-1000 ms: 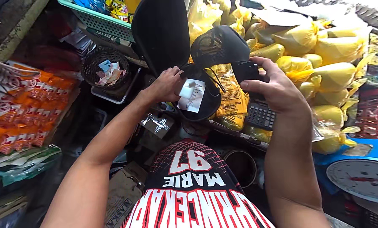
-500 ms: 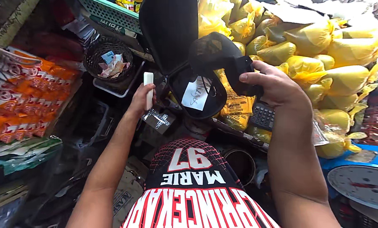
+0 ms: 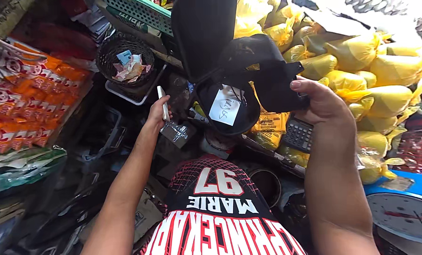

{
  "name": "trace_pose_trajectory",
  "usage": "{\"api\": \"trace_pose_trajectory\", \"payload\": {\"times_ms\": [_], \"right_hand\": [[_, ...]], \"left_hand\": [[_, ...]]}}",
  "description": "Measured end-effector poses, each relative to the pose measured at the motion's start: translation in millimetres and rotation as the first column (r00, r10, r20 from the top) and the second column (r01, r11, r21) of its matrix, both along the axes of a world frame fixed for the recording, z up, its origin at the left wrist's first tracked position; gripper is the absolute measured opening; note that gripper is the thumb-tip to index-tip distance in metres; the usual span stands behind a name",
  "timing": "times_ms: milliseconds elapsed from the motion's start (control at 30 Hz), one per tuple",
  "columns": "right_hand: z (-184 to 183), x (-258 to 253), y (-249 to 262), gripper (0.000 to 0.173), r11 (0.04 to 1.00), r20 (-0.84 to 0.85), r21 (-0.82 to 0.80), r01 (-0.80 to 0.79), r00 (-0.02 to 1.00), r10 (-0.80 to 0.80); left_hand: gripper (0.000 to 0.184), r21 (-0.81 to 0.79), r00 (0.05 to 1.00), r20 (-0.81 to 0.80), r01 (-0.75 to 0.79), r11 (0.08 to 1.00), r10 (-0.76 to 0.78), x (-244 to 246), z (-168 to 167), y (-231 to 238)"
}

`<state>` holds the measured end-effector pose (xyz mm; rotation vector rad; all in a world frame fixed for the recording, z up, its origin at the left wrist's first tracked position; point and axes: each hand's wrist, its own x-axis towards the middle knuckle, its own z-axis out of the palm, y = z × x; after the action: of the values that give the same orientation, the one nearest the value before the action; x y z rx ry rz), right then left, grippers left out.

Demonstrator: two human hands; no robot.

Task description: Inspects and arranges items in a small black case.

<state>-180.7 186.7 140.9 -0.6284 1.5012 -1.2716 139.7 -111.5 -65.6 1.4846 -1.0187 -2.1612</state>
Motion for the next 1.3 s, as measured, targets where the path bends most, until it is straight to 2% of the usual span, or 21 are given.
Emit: {"api": "trace_pose_trajectory", "payload": {"times_ms": [133, 267, 467, 600, 733, 867, 1133, 1200, 1300], "right_hand": [[-6.7, -0.1, 6.2, 0.045, 0.991, 0.067, -0.131, -0.028, 0.997, 0.037], [-28.0, -6.1, 21.4, 0.037, 0.974, 0.154, -0.227, 0.018, 0.988, 0.018], [-40.8, -10.4, 27.0, 0.038, 0.973, 0.194, -0.226, 0.037, 0.981, 0.008], [-44.7, -4.0, 25.9, 0.04, 0.972, 0.236, -0.223, 0.074, 0.972, -0.02], [-40.9, 8.1, 21.0, 0.038, 0.97, 0.241, -0.211, 0.118, 0.968, -0.065], [-41.0, 8.5, 17.5, 0.037, 0.968, 0.263, -0.227, 0.106, 0.964, -0.043], [-32.2, 14.8, 9.2, 0.04, 0.976, 0.226, -0.201, 0.083, 0.973, -0.036], [-26.5, 20.5, 7.3, 0.044, 0.984, 0.149, -0.147, 0.096, 0.986, -0.074], [-21.5, 29.5, 2.6, 0.06, 0.989, -0.019, -0.019, 0.143, 0.989, -0.144]], "left_hand": [[0.038, -0.026, 1.0, 0.01, -0.009, 1.0, 0.01, -2.6, -2.6, -3.1], [0.048, -0.103, 0.998, -0.043, 0.031, 0.994, -0.035, -5.2, 12.5, -11.0], [0.054, -0.264, 0.991, -0.136, -0.018, 0.964, -0.019, -10.2, 39.1, -30.0], [0.049, -0.344, 0.975, -0.22, -0.042, 0.938, -0.037, -11.3, 45.4, -33.6], [0.051, -0.357, 0.96, -0.26, 0.006, 0.934, -0.106, -13.7, 41.9, -22.8], [0.049, -0.31, 0.951, -0.277, 0.05, 0.949, -0.14, -18.7, 31.8, -10.0], [0.046, -0.256, 0.959, -0.243, 0.082, 0.963, -0.146, -13.1, 23.5, 7.9], [0.049, -0.251, 0.961, -0.234, 0.086, 0.964, -0.147, -11.5, 24.3, 12.7], [0.052, -0.259, 0.965, -0.218, 0.088, 0.962, -0.147, -11.4, 27.2, 20.1]]}}
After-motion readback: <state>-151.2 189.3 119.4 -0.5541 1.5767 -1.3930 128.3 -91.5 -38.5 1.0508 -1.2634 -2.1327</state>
